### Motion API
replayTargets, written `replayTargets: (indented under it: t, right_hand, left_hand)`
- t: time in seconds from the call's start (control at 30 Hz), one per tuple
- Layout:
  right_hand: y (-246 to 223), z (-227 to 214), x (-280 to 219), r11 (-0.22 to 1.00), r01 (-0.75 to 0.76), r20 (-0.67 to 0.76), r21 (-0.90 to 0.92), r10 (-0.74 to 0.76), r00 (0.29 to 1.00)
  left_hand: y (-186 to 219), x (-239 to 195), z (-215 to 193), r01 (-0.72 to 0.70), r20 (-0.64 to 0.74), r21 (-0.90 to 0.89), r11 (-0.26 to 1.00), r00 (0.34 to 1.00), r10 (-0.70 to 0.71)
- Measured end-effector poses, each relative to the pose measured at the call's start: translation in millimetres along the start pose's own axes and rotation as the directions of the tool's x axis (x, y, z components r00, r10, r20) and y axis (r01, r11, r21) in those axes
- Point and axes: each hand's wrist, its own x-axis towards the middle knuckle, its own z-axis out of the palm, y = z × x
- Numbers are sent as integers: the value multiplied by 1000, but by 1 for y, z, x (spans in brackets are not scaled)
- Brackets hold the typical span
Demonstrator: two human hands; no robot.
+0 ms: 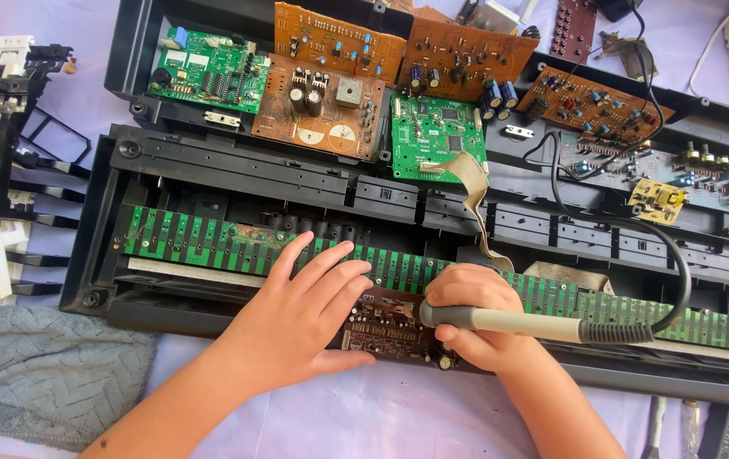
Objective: The person uses a soldering iron to work on a small circuit board held in their left hand. The task involves applying heat to specific points on the board while it is positioned over a disassembled electronic keyboard. The person continues this soldering process for the duration of the clip.
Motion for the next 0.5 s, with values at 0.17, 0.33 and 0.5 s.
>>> replayTargets:
  t: [0.17,0.33,0.5]
  right_hand:
    - [2,2,0,999,-47,20,4,47,999]
    - [8,3,-10,984,-175,-25,42,176,984]
    - [7,4,-11,976,-201,-43,86,205,978]
  left_hand:
    - [0,-1,1,3,6,-2,1000,1000,-3]
    - [0,1,-1,-1,26,0,1000,1000,1]
    - [0,1,-2,3,28,18,1000,1000,-3]
